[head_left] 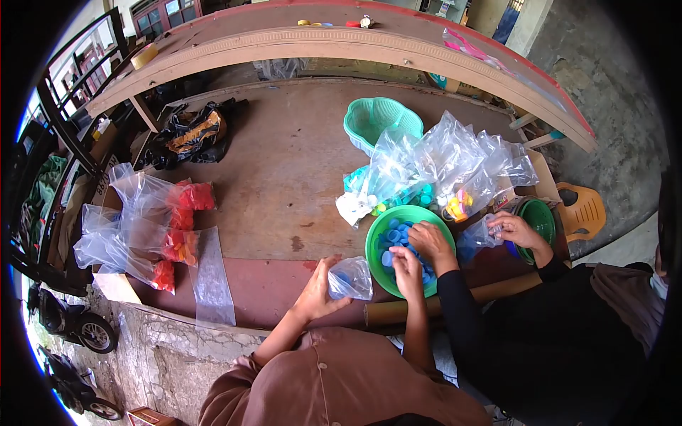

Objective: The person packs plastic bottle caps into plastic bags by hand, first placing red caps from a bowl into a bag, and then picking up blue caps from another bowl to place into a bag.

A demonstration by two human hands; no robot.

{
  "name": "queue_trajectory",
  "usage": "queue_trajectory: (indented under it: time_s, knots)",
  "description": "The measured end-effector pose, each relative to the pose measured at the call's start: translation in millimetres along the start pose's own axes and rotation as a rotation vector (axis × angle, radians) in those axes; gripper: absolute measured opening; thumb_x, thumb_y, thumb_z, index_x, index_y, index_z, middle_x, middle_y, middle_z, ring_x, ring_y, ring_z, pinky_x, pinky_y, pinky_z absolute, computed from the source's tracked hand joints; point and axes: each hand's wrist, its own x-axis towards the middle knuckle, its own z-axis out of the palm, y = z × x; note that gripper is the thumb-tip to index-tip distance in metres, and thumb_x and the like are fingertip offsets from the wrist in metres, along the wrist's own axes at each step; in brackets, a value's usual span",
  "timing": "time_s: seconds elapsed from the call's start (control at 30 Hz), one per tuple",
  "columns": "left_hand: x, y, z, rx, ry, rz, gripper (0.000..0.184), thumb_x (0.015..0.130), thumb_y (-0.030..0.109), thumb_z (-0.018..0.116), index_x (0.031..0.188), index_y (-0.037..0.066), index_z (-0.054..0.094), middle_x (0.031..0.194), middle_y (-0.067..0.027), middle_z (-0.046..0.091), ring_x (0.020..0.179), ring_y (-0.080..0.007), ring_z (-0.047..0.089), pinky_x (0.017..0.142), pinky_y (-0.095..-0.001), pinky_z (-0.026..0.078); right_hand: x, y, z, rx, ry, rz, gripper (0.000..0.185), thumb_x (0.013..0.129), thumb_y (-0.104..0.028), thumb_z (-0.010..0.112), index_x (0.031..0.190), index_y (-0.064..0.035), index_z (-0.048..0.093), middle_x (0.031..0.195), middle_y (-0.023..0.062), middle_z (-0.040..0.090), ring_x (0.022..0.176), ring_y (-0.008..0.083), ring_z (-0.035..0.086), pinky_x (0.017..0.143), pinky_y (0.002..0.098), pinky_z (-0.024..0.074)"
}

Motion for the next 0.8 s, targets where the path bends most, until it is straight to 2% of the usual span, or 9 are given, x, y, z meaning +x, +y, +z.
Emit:
queue_trajectory:
  time_s: [0.03, 0.1, 0.23, 0.33, 0.47, 0.5, 0.57, 0.7, 0.8]
  knots:
    - [0, 1, 0, 0.001, 0.002, 0.000, 0.081, 0.060, 0.020, 0.073, 0.122, -0.004, 0.027, 0.118, -0.0235, 0.039, 0.112, -0.0379, 0.039, 0.095, -0.0412, 0.034, -1, -17, 0, 0.237, -0.032, -0.021, 0.018, 0.082, -0.002, 0.051, 0.100, -0.0015, 0.056, 0.086, 0.0035, 0.058, 0.074, 0.0074, 0.050, 0.065, 0.0230, 0.0403]
    - [1, 3, -2, 0.012, -0.007, -0.022, 0.081, 0.060, 0.020, 0.073, 0.123, -0.003, 0.026, 0.118, -0.0232, 0.039, 0.112, -0.0379, 0.039, 0.095, -0.0411, 0.034, -6, -52, -1, 0.181, -0.089, -0.059, 0.016, 0.081, -0.002, 0.053, 0.097, -0.0008, 0.056, 0.086, 0.0050, 0.057, 0.076, 0.0085, 0.050, 0.069, 0.0230, 0.0398]
    - [2, 1, 0, 0.015, -0.009, -0.014, 0.082, 0.059, 0.019, 0.073, 0.123, -0.003, 0.026, 0.118, -0.0232, 0.039, 0.112, -0.0380, 0.040, 0.095, -0.0413, 0.034, -21, -94, 9, -0.009, -0.275, -0.159, 0.014, 0.080, -0.004, 0.055, 0.094, -0.0029, 0.057, 0.088, 0.0025, 0.059, 0.077, 0.0079, 0.050, 0.069, 0.0223, 0.0370]
    - [2, 2, 0, -0.003, -0.011, -0.004, 0.082, 0.059, 0.019, 0.073, 0.123, -0.003, 0.026, 0.118, -0.0233, 0.039, 0.112, -0.0382, 0.040, 0.095, -0.0414, 0.035, -20, -90, 19, -0.292, -0.421, -0.484, 0.016, 0.077, -0.003, 0.056, 0.093, -0.0027, 0.059, 0.086, 0.0062, 0.062, 0.074, 0.0133, 0.055, 0.067, 0.0256, 0.0403]
    - [2, 3, 0, 0.004, -0.006, 0.003, 0.082, 0.059, 0.018, 0.073, 0.122, -0.003, 0.027, 0.118, -0.0232, 0.039, 0.112, -0.0383, 0.040, 0.094, -0.0414, 0.035, -16, -88, 15, -0.164, -0.249, -0.235, 0.013, 0.077, -0.003, 0.056, 0.090, -0.0046, 0.060, 0.084, 0.0054, 0.063, 0.070, 0.0130, 0.056, 0.057, 0.0256, 0.0399]
    - [1, 3, 0, 0.003, -0.005, -0.009, 0.082, 0.059, 0.019, 0.073, 0.122, -0.004, 0.027, 0.118, -0.0232, 0.039, 0.112, -0.0383, 0.040, 0.094, -0.0414, 0.035, -10, -79, 11, -0.228, -0.169, -0.259, 0.012, 0.077, -0.003, 0.056, 0.089, -0.0011, 0.058, 0.084, 0.0102, 0.061, 0.069, 0.0197, 0.057, 0.056, 0.0285, 0.0426]
    - [2, 5, -2, 0.007, -0.001, -0.008, 0.082, 0.059, 0.019, 0.073, 0.122, -0.004, 0.027, 0.118, -0.0233, 0.039, 0.112, -0.0382, 0.040, 0.094, -0.0414, 0.035, -1, -48, 5, -0.292, -0.055, -0.191, 0.014, 0.076, -0.004, 0.057, 0.089, -0.0015, 0.058, 0.083, 0.0114, 0.060, 0.070, 0.0226, 0.057, 0.059, 0.0315, 0.0432]
    - [2, 5, -1, 0.001, 0.004, -0.001, 0.081, 0.060, 0.019, 0.073, 0.122, -0.004, 0.027, 0.117, -0.0235, 0.040, 0.111, -0.0382, 0.040, 0.094, -0.0413, 0.035, 1, 27, -10, -0.681, -0.081, -0.253, 0.026, 0.066, -0.002, 0.063, 0.091, -0.0022, 0.059, 0.079, 0.0127, 0.058, 0.074, 0.0275, 0.056, 0.065, 0.0358, 0.0443]
    - [1, 5, -2, 0.002, -0.003, -0.013, 0.080, 0.061, 0.020, 0.072, 0.122, -0.004, 0.027, 0.117, -0.0235, 0.039, 0.111, -0.0381, 0.040, 0.094, -0.0411, 0.035, 0, 32, -10, -0.897, -0.233, -0.074, 0.029, 0.061, -0.006, 0.064, 0.091, -0.0049, 0.061, 0.084, 0.0148, 0.058, 0.082, 0.0326, 0.056, 0.073, 0.0412, 0.0442]
